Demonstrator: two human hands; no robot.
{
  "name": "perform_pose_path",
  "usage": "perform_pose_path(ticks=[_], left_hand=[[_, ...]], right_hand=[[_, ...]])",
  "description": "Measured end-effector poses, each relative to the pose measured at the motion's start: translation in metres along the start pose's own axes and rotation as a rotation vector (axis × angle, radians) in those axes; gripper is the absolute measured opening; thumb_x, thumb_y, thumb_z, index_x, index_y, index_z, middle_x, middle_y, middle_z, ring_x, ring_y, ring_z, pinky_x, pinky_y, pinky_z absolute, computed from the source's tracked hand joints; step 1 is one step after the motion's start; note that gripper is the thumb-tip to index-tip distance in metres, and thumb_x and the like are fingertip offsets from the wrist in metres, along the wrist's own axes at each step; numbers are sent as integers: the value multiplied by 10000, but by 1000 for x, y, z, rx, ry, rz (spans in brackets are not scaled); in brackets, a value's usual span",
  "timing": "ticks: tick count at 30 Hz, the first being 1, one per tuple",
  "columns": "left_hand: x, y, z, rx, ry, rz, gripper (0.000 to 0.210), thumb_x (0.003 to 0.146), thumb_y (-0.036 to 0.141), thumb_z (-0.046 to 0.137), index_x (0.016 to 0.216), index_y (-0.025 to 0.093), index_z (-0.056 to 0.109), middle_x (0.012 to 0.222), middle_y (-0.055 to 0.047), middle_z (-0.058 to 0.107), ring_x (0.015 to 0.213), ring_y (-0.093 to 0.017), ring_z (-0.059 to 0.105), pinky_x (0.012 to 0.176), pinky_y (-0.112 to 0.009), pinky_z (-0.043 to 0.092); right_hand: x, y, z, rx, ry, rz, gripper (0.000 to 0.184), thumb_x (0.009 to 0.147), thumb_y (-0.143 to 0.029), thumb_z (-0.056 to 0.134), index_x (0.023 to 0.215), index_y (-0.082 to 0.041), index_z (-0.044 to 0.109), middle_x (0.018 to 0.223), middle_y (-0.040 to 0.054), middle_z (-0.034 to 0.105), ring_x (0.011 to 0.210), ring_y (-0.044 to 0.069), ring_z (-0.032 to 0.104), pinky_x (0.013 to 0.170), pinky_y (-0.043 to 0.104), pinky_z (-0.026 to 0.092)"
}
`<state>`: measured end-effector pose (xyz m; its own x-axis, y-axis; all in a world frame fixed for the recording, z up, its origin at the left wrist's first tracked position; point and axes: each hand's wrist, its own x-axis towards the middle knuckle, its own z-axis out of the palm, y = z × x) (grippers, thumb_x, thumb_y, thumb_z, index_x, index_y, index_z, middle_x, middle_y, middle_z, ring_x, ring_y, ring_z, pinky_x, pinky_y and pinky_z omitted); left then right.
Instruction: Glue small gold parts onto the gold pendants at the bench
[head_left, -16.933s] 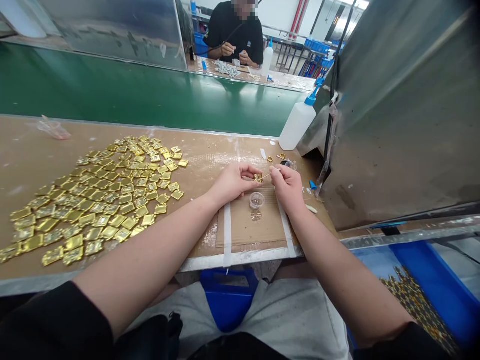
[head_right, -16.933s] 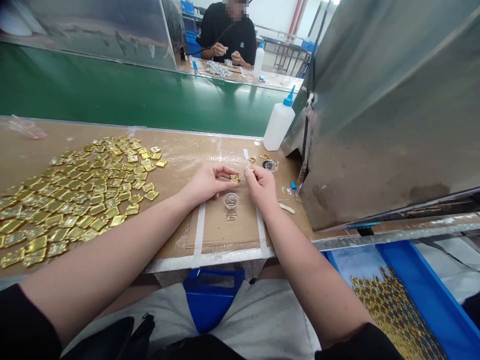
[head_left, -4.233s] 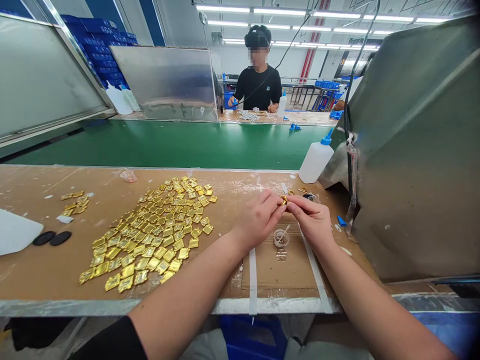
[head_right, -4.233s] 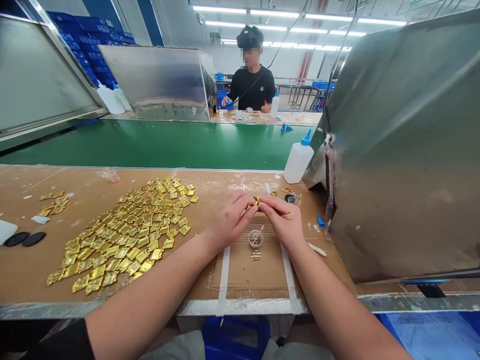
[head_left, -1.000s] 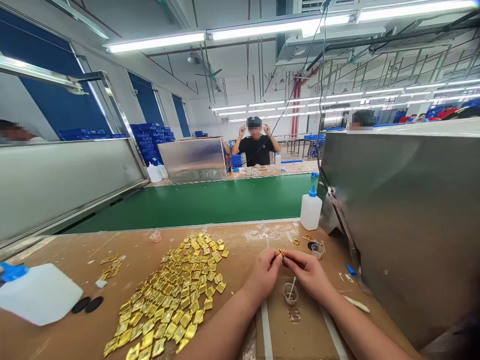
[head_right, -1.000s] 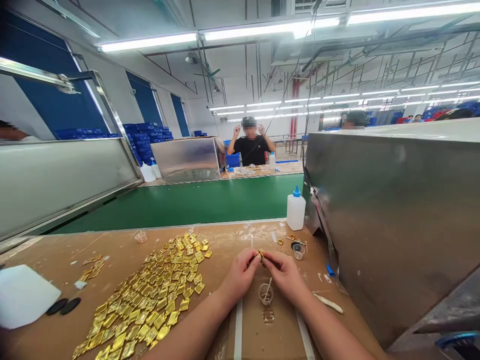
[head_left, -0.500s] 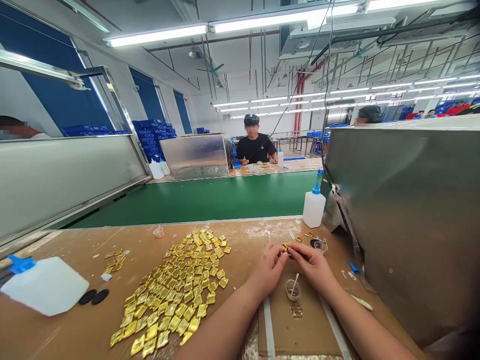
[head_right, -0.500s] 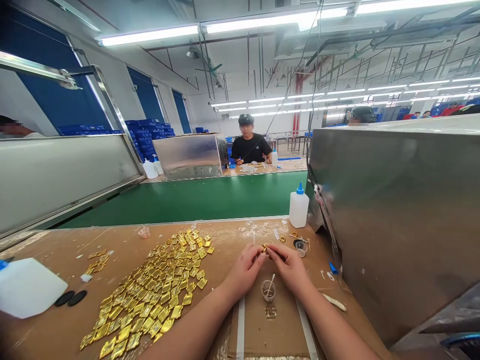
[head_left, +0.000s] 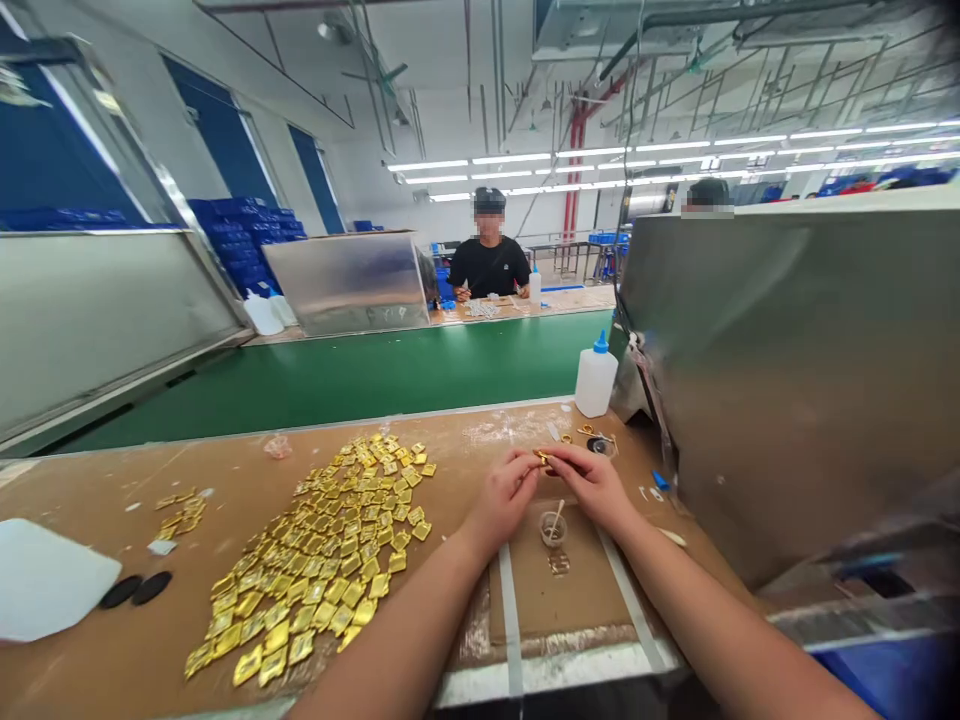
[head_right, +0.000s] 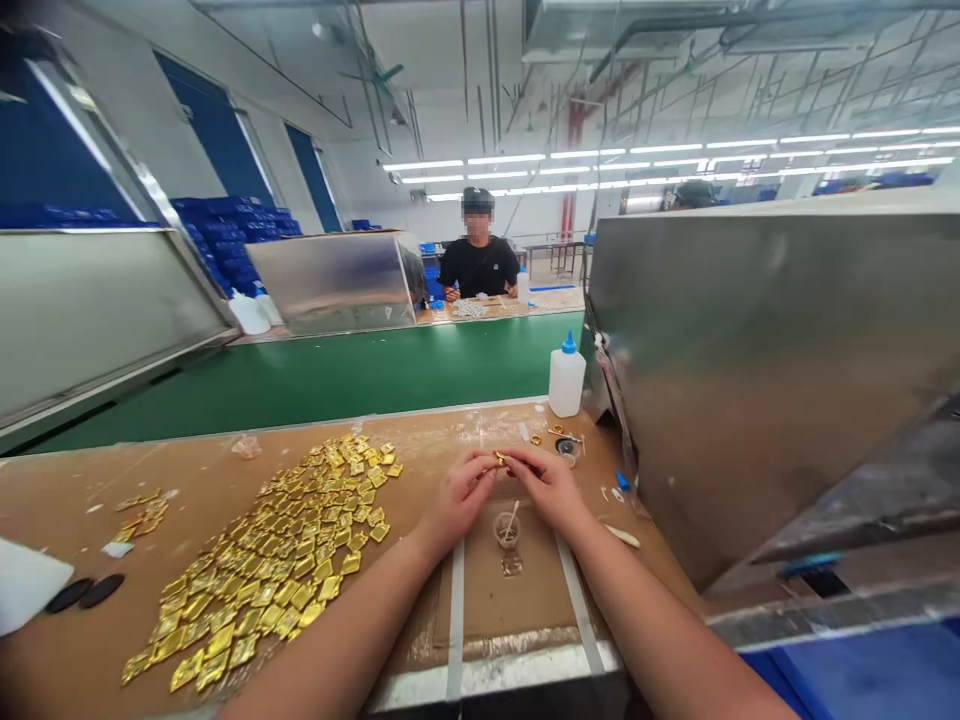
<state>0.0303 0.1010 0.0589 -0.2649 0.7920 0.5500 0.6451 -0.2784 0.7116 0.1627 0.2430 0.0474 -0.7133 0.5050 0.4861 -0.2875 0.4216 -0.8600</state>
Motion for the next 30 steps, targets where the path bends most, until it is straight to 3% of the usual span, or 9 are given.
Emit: perform_pose_path(ticks=[5, 11, 20, 25, 30], left_hand=[[-1, 0, -3, 34, 23, 62, 203, 1046, 239, 542, 1111, 205, 732, 1099, -86, 695, 1064, -217, 654, 975, -371, 516], [-3, 0, -5, 90, 5, 84, 183, 1051, 244, 547, 1093, 204, 720, 1112, -83, 698, 1074, -210, 657, 973, -360, 515], [-2, -1, -4, 155, -7, 90, 156, 1055, 221, 534, 1052, 196, 688, 1081, -68, 682, 1068, -204, 628, 978, -359, 486], [1, 2, -3, 164, -32, 69, 166, 1059, 211, 511, 1056, 192, 676, 1066, -71, 679, 1051, -208, 622, 954, -361, 480], [-1, 5, -1, 166, 43, 52, 132, 1037, 239, 574, 1071, 214, 700, 981, -33, 702, 832, -165, 587, 809, -318, 469]], right_hand=[[-1, -8, 1, 84, -39, -22, 300, 976, -462, 682, 1172, -285, 823, 1166, 78, 789, 1039, 227, 744, 826, 356, 672], [-1, -12, -1, 27, -63, -71, 307, 999, -453, 650, 1165, -260, 821, 1125, 82, 786, 1003, 209, 727, 848, 349, 634], [-1, -11, 2, 13, -21, -49, 286, 970, -461, 677, 1083, -251, 835, 1085, 72, 808, 1015, 234, 736, 924, 412, 588], [0, -7, 5, 58, 14, 14, 321, 936, -509, 705, 1050, -242, 841, 1030, 68, 813, 931, 219, 738, 846, 384, 613], [0, -6, 8, 177, 85, 102, 334, 886, -525, 758, 1030, -235, 842, 979, 62, 808, 878, 212, 745, 821, 391, 648]])
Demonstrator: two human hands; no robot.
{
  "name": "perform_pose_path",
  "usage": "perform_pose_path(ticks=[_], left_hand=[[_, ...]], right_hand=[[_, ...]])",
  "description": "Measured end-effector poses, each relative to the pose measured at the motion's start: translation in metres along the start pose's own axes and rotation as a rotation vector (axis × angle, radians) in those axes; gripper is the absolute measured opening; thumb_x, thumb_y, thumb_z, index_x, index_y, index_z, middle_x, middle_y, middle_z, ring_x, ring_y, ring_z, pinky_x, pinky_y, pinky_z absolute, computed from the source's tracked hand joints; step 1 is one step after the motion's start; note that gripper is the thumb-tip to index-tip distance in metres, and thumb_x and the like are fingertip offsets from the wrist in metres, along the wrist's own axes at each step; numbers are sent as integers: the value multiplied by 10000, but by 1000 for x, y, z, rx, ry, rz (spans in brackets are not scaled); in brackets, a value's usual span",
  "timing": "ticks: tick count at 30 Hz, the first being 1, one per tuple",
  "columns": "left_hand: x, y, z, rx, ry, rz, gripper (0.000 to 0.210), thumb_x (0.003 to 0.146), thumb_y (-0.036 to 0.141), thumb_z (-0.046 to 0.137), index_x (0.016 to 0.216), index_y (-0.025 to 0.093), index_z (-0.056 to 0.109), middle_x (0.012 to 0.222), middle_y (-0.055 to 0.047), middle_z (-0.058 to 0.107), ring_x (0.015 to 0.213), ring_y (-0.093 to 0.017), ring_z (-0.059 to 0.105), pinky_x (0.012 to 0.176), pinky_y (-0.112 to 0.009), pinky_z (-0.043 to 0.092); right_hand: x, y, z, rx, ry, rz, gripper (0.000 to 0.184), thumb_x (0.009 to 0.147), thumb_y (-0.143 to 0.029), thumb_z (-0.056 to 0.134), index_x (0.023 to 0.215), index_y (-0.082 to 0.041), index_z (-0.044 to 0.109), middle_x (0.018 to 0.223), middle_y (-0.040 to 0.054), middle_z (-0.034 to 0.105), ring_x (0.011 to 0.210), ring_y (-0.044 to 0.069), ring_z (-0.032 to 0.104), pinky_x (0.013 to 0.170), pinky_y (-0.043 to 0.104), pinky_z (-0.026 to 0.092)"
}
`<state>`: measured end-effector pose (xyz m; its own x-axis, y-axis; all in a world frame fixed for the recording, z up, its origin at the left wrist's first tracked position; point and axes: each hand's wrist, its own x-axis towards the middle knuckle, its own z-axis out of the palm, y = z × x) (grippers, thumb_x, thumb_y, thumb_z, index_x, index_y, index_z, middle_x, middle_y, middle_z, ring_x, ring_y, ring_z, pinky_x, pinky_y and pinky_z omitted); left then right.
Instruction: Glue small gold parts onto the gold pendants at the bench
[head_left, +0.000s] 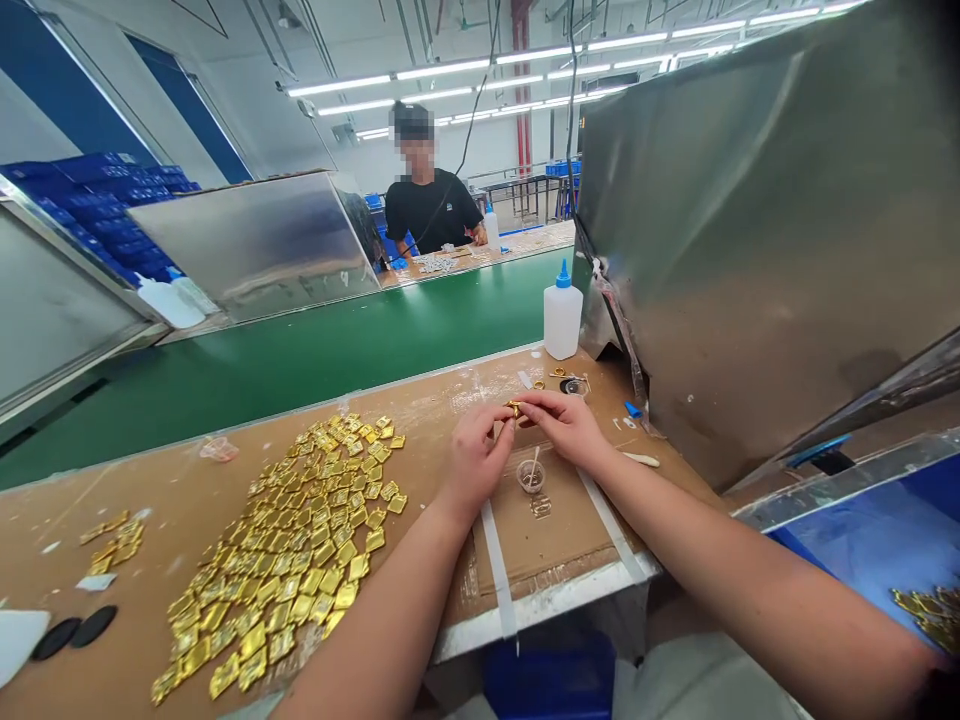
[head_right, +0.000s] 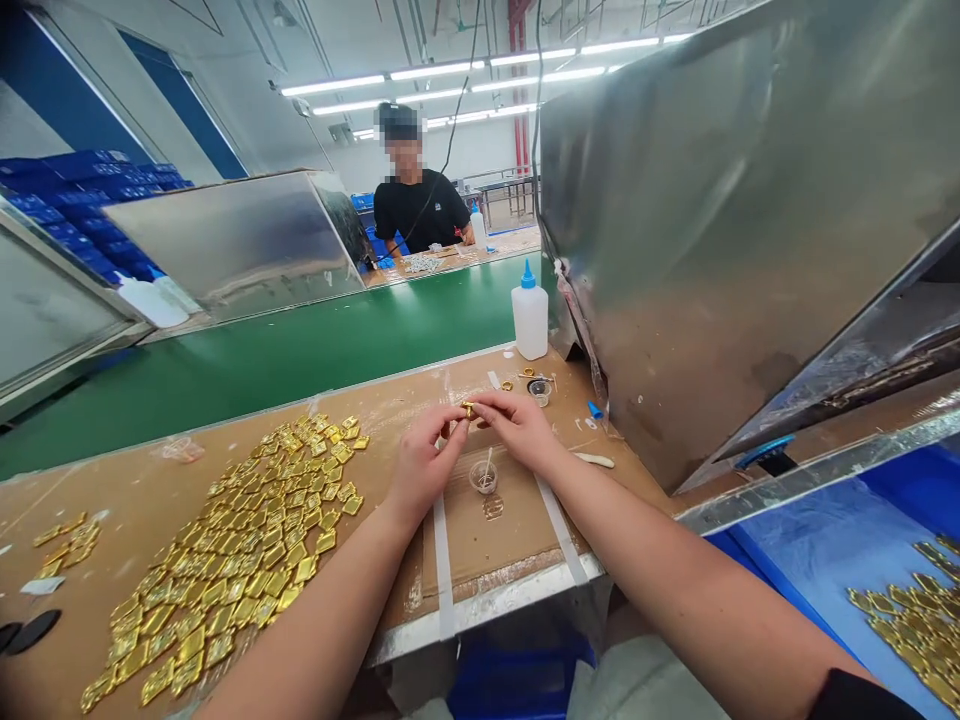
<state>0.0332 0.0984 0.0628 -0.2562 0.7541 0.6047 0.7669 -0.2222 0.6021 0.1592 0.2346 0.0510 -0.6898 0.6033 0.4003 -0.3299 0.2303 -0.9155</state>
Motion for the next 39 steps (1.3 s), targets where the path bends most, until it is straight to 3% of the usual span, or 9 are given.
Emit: perform_pose_path(ticks=[3, 8, 15, 20, 24, 27, 34, 39], left_hand=[[-2, 3, 2, -14, 71, -36, 81, 984, 247, 668, 1060, 228, 686, 931, 1, 708, 739, -141, 553, 744, -294, 461], [-2, 6, 1, 12, 170, -53, 311, 906, 265, 786, 1178, 233, 638, 1055, -18, 691, 785, -140, 565, 752, -281, 494], [0, 8, -4, -26, 94, 52, 301, 975, 284, 727, 1270, 252, 678, 1048, -27, 688, 770, -137, 538, 756, -290, 491], [-1, 3, -3, -45, 117, 73, 278, 958, 335, 753, 1214, 245, 692, 1041, -24, 697, 745, -126, 546, 716, -271, 494], [-2, -2, -2, -64, 111, 78, 196, 936, 312, 776, 1119, 251, 741, 1123, -46, 687, 913, -152, 643, 779, -279, 538], [-1, -1, -2, -59, 108, 90, 148, 926, 298, 782, 1067, 256, 763, 1110, -49, 676, 1011, -180, 666, 877, -333, 569], [-1, -3, 0, -115, 125, 56, 147, 885, 259, 822, 1027, 244, 789, 1067, -49, 676, 956, -174, 664, 885, -354, 582], [-1, -4, -1, -125, 162, 37, 124, 891, 239, 812, 1014, 245, 799, 1047, -39, 665, 933, -163, 657, 872, -336, 573]], right_hand=[[1, -1, -1, 94, 40, 67, 330, 841, -523, 811, 995, -232, 838, 923, 51, 792, 833, 199, 744, 791, 380, 655], [2, -4, -2, 287, -9, 225, 348, 801, -516, 858, 1004, -236, 819, 932, 38, 774, 817, 167, 723, 721, 305, 648], [0, -8, -3, 356, -144, 350, 316, 805, -460, 874, 1044, -259, 829, 1095, 53, 781, 788, 127, 677, 644, 224, 588], [0, -9, -3, 386, -133, 387, 289, 780, -406, 895, 992, -224, 824, 1022, 40, 769, 697, 89, 631, 571, 183, 538], [1, -6, -2, 419, -79, 429, 292, 719, -381, 929, 920, -216, 796, 832, -2, 733, 611, 86, 605, 541, 195, 524], [1, -5, -2, 410, -86, 443, 292, 725, -375, 922, 919, -210, 781, 817, -4, 734, 593, 88, 605, 546, 206, 521], [0, -6, -3, 403, -97, 436, 275, 750, -409, 903, 883, -203, 779, 785, -3, 731, 620, 100, 632, 563, 216, 516], [-1, -8, -3, 403, -176, 437, 292, 787, -438, 880, 926, -188, 818, 801, 20, 735, 651, 109, 634, 580, 222, 529]])
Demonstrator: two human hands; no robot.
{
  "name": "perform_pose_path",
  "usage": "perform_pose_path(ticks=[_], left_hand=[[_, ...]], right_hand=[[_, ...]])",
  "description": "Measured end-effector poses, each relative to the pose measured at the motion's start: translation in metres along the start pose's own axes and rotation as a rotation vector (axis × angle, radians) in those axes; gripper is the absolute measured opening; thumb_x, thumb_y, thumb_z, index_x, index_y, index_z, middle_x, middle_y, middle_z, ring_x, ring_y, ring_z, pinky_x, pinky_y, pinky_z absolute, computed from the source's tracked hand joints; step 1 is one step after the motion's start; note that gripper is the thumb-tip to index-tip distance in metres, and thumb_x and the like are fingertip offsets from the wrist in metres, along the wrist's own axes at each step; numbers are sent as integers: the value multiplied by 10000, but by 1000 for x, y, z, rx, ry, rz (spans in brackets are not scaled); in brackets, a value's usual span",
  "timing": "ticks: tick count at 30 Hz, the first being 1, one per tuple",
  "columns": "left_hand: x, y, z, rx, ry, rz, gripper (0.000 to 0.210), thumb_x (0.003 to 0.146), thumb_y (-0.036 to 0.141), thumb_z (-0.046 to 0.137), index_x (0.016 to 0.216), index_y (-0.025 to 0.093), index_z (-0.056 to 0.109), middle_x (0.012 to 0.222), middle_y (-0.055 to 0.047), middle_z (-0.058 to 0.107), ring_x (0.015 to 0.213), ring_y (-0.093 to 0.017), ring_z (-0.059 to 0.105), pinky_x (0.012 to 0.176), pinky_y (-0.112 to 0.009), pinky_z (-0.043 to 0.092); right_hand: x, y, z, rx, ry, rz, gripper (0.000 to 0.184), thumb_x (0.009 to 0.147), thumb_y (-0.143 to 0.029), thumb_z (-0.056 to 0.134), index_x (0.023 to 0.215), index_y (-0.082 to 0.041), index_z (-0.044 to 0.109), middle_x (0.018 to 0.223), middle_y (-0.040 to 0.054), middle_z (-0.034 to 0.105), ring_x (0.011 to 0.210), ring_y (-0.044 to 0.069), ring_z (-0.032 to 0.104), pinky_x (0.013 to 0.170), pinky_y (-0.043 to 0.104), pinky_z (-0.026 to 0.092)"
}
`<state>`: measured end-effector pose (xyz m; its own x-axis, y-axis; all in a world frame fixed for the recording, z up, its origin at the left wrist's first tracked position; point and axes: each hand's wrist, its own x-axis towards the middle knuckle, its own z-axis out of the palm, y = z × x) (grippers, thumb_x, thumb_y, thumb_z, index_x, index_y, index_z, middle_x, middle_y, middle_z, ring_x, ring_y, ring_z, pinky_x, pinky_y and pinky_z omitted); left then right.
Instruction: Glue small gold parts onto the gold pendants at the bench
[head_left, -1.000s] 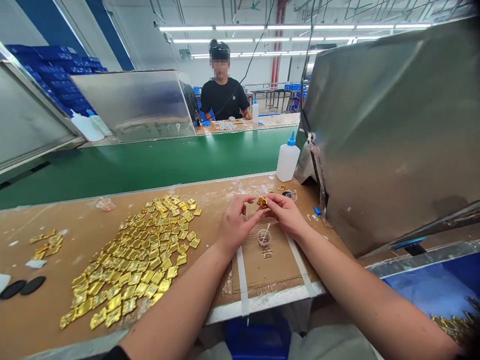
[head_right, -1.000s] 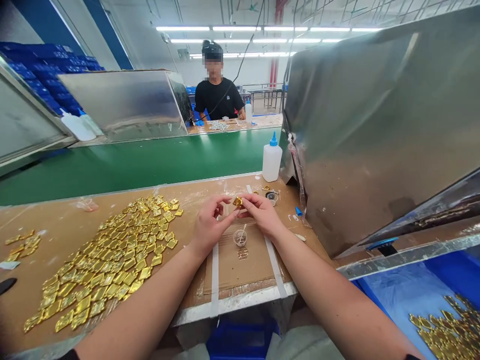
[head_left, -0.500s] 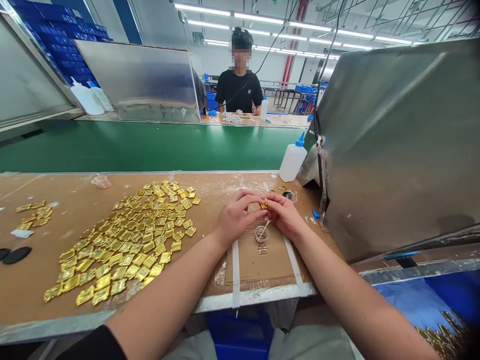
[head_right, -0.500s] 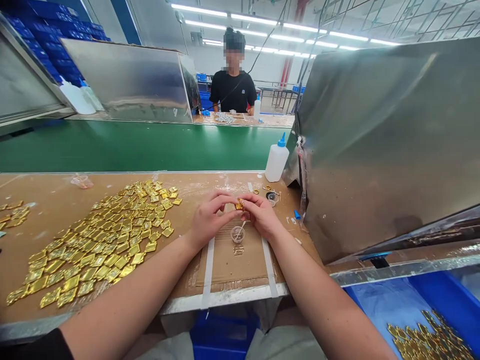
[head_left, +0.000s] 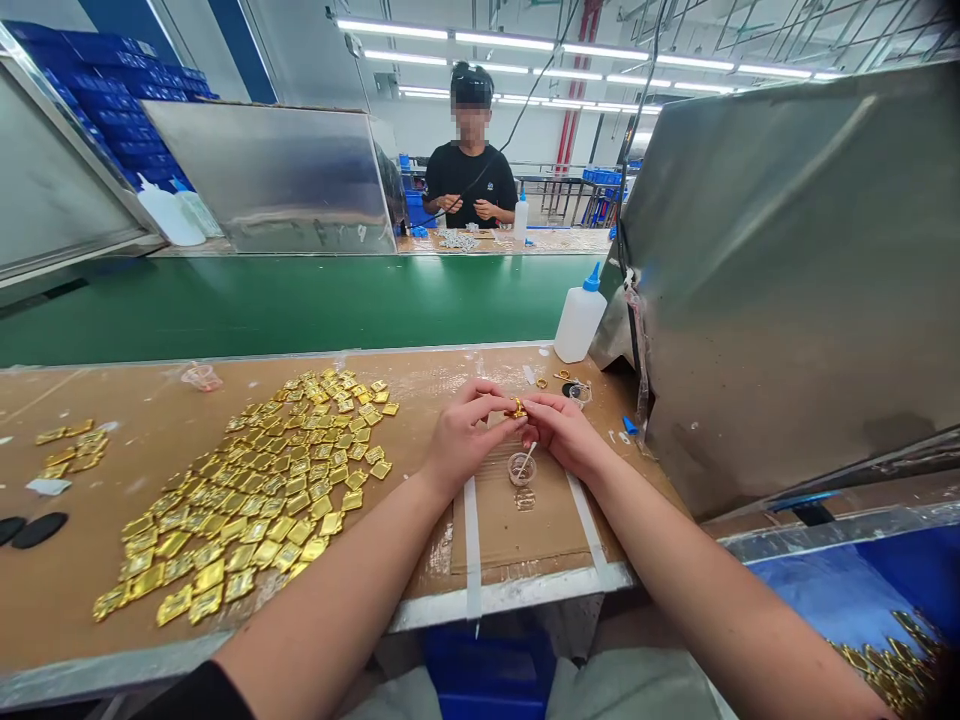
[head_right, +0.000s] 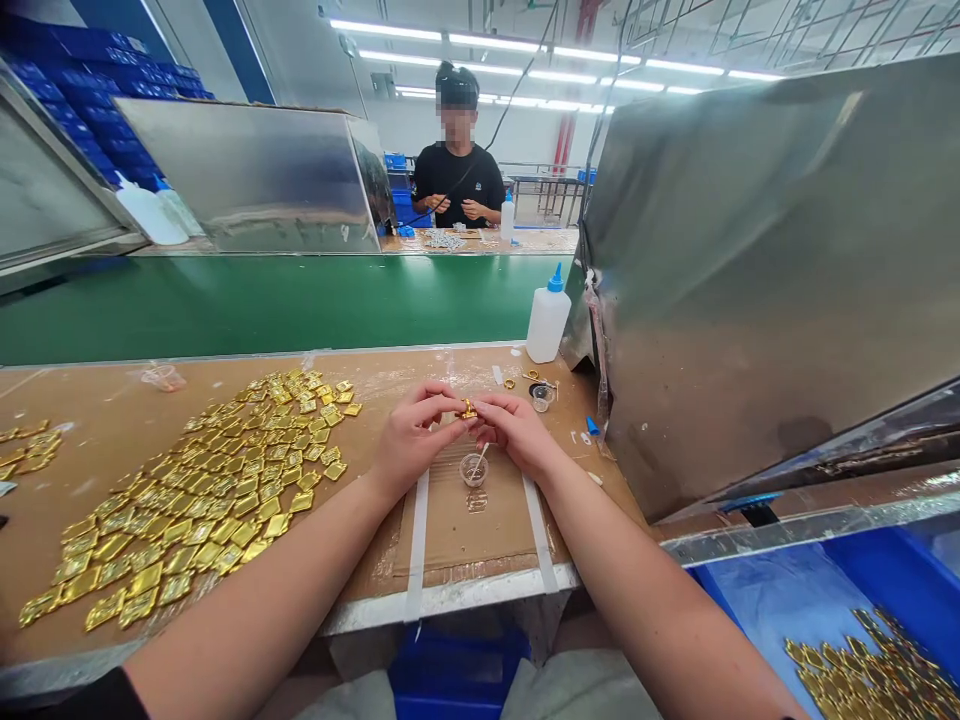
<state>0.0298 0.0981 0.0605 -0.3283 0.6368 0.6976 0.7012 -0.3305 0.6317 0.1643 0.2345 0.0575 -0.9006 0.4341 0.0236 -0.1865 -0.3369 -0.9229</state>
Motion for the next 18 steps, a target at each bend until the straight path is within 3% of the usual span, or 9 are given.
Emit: perform_pose_path(ticks=[6, 13, 18], left_hand=[[1, 4, -3, 65, 50, 38, 55, 900, 228, 798, 954, 219, 787, 1005, -41, 654, 931, -173, 665, 811, -311, 550], [0, 7, -4, 159, 25, 91, 44, 903, 199, 794, 935, 213, 767, 1010, -40, 652, 942, -176, 663, 841, -323, 540], [-1, 9, -3, 194, 66, 74, 161, 880, 204, 817, 1021, 231, 743, 1052, -34, 666, 951, -175, 676, 832, -307, 552]], right_hand=[[-1, 4, -1, -21, -62, 0, 321, 825, -443, 861, 1042, -209, 833, 877, 33, 754, 698, 113, 636, 600, 231, 533], [-3, 1, 3, -11, -13, 21, 332, 744, -424, 920, 1004, -233, 842, 908, 25, 783, 637, 99, 616, 600, 249, 544], [-5, -5, 7, -22, -25, -6, 357, 756, -414, 919, 1047, -225, 835, 877, 21, 756, 635, 89, 613, 586, 217, 540]])
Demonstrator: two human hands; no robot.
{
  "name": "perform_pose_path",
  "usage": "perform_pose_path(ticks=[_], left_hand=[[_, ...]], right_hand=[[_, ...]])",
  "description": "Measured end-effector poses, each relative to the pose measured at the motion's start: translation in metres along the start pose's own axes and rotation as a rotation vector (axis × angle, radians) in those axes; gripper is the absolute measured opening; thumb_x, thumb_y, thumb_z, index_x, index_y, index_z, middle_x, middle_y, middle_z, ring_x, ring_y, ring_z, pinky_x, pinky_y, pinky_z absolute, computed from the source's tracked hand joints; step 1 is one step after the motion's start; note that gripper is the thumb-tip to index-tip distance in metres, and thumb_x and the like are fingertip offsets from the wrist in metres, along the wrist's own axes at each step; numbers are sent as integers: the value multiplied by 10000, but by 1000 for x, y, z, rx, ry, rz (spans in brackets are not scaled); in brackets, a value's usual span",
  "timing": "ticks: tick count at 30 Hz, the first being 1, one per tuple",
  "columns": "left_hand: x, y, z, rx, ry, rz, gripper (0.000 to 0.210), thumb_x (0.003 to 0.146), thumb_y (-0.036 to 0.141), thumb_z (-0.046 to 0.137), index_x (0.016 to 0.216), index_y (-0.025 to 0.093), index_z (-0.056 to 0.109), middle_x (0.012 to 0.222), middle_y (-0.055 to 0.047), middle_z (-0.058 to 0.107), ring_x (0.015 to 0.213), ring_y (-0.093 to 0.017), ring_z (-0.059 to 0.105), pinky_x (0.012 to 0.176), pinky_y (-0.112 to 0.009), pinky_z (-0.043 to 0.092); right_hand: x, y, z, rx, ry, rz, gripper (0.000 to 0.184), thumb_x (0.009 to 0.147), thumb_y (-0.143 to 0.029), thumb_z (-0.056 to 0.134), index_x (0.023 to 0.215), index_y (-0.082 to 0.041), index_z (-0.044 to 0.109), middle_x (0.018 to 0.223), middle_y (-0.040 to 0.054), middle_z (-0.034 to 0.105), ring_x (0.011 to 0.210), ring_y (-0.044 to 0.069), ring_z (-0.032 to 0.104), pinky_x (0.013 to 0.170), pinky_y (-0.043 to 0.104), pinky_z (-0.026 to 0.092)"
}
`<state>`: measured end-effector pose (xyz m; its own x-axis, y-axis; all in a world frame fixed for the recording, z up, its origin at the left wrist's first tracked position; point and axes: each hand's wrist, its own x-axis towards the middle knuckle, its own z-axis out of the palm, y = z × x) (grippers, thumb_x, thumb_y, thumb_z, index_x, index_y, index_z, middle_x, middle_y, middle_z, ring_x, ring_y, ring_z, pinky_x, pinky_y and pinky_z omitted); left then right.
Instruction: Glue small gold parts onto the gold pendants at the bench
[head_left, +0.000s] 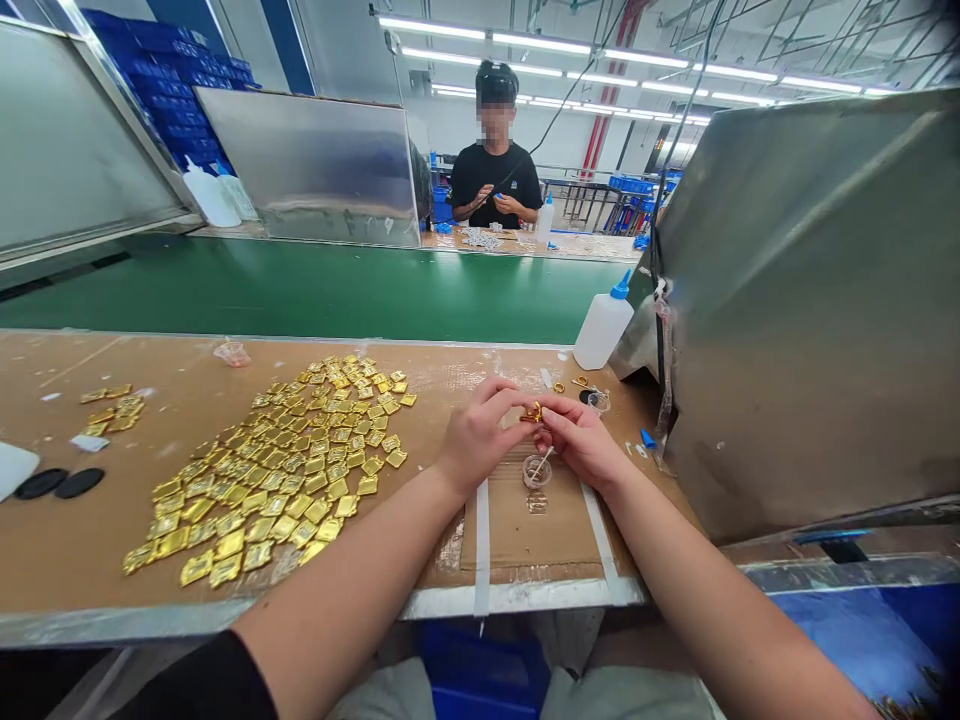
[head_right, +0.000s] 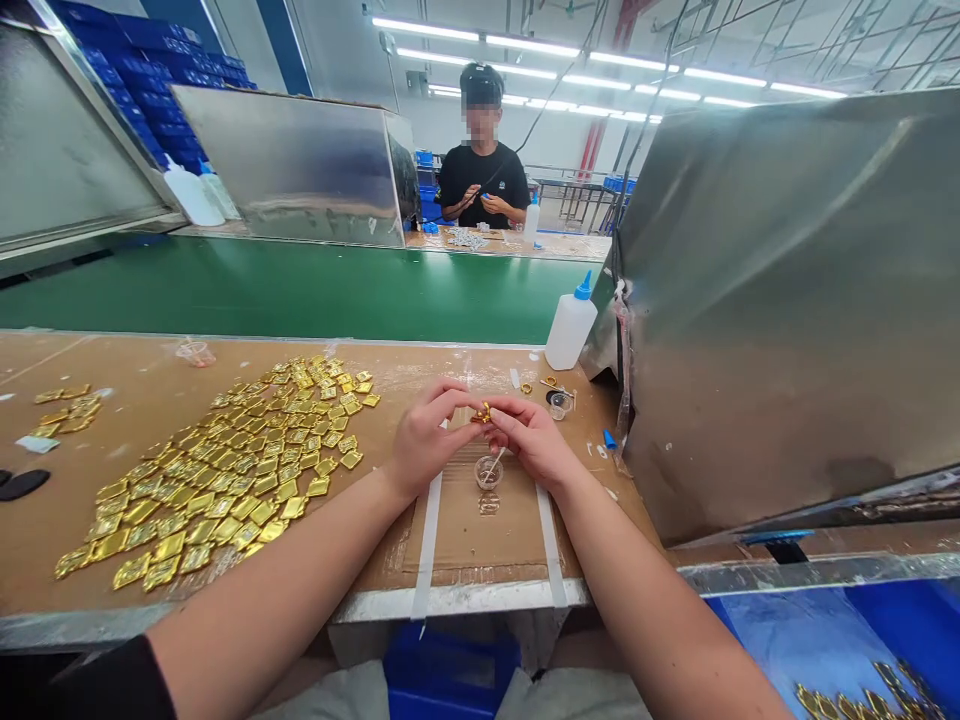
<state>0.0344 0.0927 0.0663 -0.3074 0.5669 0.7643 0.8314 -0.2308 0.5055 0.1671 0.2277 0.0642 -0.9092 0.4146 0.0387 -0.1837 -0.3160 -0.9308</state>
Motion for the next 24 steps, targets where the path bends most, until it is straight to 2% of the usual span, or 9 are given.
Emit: perform_pose_path(ticks=[6, 20, 22, 24], left_hand=[[-2, -1, 0, 21, 13, -6, 162, 869, 187, 820, 995, 233, 730, 1077, -34, 659, 990, -187, 688, 848, -307, 555], [-2, -2, -3, -74, -18, 17, 80, 904, 162, 767, 960, 218, 752, 1037, -39, 666, 961, -184, 669, 883, -317, 523], [-2, -2, -2, -110, -21, -8, 94, 898, 150, 767, 958, 222, 762, 1043, -38, 666, 977, -185, 663, 894, -318, 509], [0, -2, -1, -184, -6, -91, 105, 873, 143, 786, 936, 224, 772, 1042, -32, 657, 941, -172, 645, 873, -309, 493]], right_hand=[[0, 0, 0, -35, 2, -28, 338, 778, -420, 905, 1044, -223, 835, 925, 34, 755, 628, 77, 594, 576, 206, 532], [2, 3, -4, -103, 5, -62, 347, 785, -434, 895, 1051, -221, 830, 774, 11, 712, 600, 86, 531, 549, 213, 475], [2, 4, -4, -100, 7, -65, 348, 779, -435, 901, 1045, -223, 830, 783, 14, 723, 595, 85, 539, 553, 215, 476], [3, 5, -5, -83, 12, -63, 358, 773, -466, 901, 1026, -223, 829, 790, 21, 729, 597, 91, 560, 558, 224, 486]])
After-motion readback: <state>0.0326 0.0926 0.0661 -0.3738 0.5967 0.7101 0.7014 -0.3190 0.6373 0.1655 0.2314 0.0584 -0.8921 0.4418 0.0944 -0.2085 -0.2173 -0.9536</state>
